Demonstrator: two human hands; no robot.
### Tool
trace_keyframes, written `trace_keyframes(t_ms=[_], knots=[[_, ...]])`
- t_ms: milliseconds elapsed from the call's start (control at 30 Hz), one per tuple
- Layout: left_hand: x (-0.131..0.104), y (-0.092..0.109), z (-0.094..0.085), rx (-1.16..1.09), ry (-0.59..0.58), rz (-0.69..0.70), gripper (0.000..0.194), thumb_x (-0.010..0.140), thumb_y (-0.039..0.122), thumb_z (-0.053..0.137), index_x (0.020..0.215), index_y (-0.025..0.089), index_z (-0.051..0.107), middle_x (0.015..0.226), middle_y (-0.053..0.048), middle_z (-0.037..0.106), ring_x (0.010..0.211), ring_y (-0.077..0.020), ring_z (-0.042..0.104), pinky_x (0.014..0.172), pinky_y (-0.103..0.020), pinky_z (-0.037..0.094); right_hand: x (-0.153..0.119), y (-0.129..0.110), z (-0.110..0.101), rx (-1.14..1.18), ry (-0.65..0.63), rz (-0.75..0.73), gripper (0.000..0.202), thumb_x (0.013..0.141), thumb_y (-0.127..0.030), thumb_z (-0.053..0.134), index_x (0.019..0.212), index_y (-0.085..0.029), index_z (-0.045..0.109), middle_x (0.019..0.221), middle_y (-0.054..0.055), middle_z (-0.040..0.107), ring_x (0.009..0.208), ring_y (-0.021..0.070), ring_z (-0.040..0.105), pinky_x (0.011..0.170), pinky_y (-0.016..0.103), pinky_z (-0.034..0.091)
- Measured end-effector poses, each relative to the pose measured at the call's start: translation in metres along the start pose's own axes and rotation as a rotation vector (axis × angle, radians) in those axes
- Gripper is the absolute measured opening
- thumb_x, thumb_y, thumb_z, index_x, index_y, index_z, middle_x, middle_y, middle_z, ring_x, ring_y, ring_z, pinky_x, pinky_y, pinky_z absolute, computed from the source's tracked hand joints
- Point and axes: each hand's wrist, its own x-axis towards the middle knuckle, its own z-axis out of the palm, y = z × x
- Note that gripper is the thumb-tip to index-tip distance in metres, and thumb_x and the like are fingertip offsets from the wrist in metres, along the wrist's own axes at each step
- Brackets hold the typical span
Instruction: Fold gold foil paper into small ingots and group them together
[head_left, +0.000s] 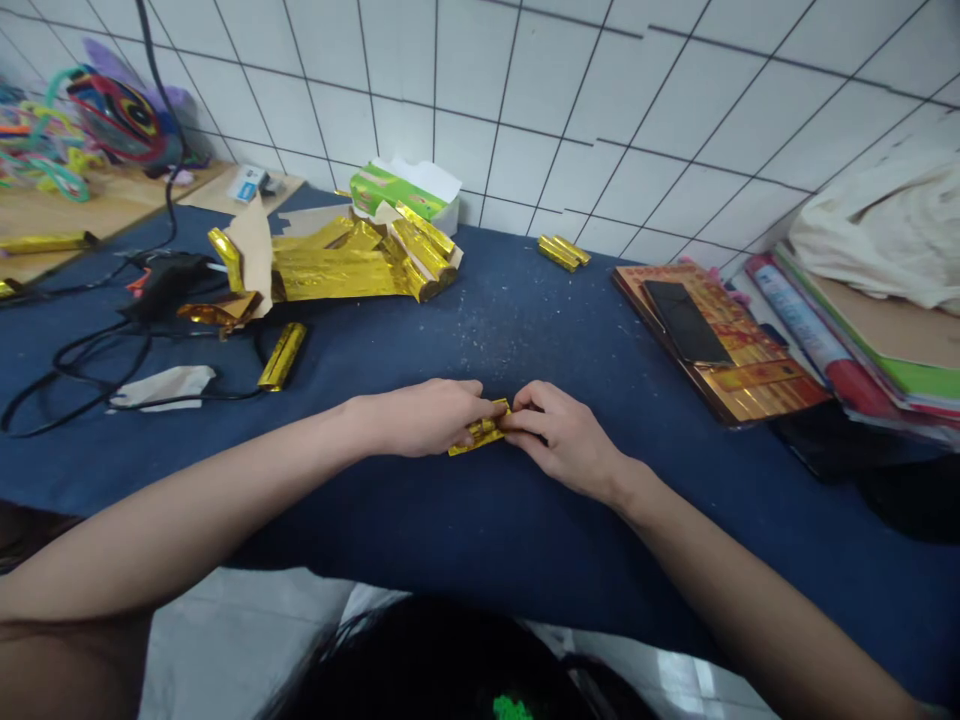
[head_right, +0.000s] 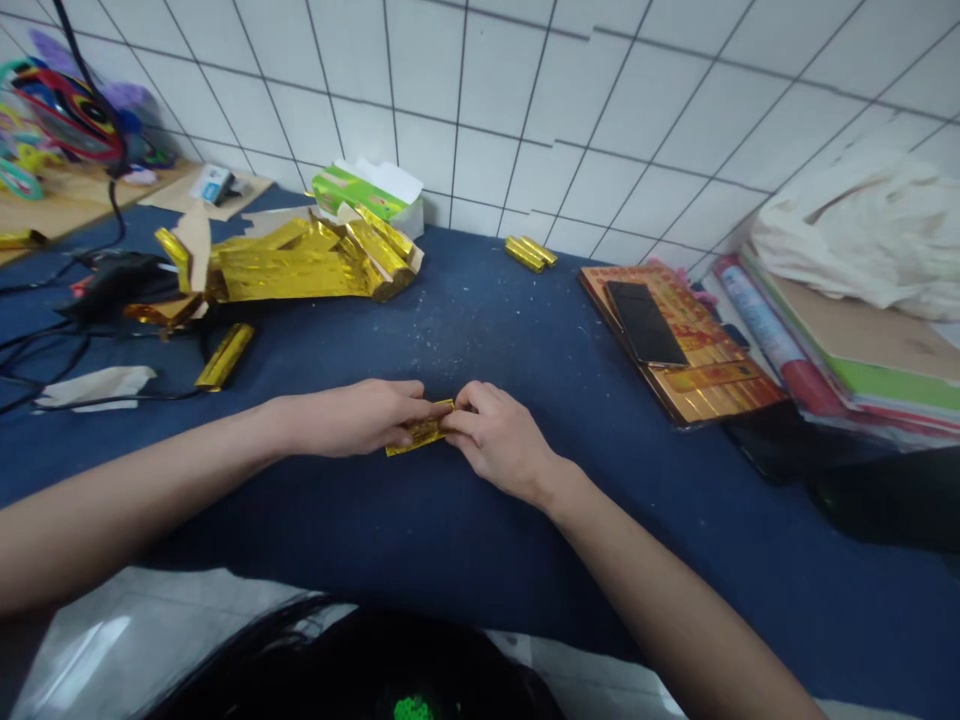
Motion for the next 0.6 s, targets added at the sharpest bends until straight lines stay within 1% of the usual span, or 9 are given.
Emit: trace_keyframes(t_ms=[133,200,267,333,467,600], knots=[[0.000,0.000,-0.001,-0.040,0.005,0.023,0.022,0.085,0.019,0.041,0.102,0.019,0.055,0.082,-0.002,0.047,0.067,-0.0119,0.049,0.063,-0.023,0.037,0.002,0.002,0.003,0.019,0.028,-0.013,0.017,0.084,-0.018,0.050,0.080,-0.018,0.066,0.080,0.005,0.057,0.074,0.0157,0.048,0.069,0.031,0.042],[-0.001,0.001,-0.002,-0.051,0.006,0.016,0.022,0.087,0.027,0.042,0.102,0.019,0.056,0.081,-0.002,0.048,0.069,-0.0128,0.050,0.065,-0.024,0.037,0.004,0.002,0.002,0.056,0.003,0.006,0.017,0.085,-0.019,0.050,0.080,-0.018,0.066,0.078,0.004,0.058,0.073,0.0153,0.048,0.069,0.031,0.041],[-0.001,0.002,-0.002,-0.044,0.008,0.002,0.023,0.086,0.030,0.045,0.103,0.019,0.056,0.082,-0.002,0.049,0.070,-0.0135,0.050,0.066,-0.025,0.037,0.007,0.002,0.000,0.087,-0.034,0.044,0.017,0.085,-0.018,0.050,0.079,-0.018,0.065,0.076,0.003,0.059,0.072,0.0149,0.047,0.068,0.030,0.041],[-0.001,0.003,-0.002,-0.030,0.006,-0.011,0.023,0.086,0.026,0.045,0.105,0.019,0.056,0.084,-0.003,0.050,0.072,-0.0138,0.051,0.066,-0.025,0.038,0.010,0.001,-0.002,0.111,-0.068,0.108,0.014,0.084,-0.018,0.052,0.077,-0.018,0.063,0.074,0.002,0.059,0.071,0.0148,0.048,0.067,0.029,0.040],[-0.001,0.003,-0.002,-0.029,0.002,-0.016,0.028,0.086,0.016,0.039,0.108,0.018,0.056,0.086,-0.004,0.052,0.074,-0.0143,0.053,0.067,-0.025,0.038,0.015,0.001,-0.004,0.187,-0.114,0.241,0.009,0.082,-0.017,0.054,0.076,-0.017,0.061,0.073,0.001,0.060,0.072,0.0144,0.050,0.067,0.028,0.040],[-0.002,0.002,0.000,-0.017,0.008,-0.022,0.032,0.084,0.011,0.037,0.109,0.018,0.056,0.085,-0.005,0.055,0.072,-0.0145,0.055,0.065,-0.024,0.039,0.017,0.002,-0.003,0.217,-0.129,0.277,0.013,0.083,-0.017,0.050,0.079,-0.019,0.062,0.077,0.001,0.062,0.076,0.0150,0.053,0.070,0.029,0.040]])
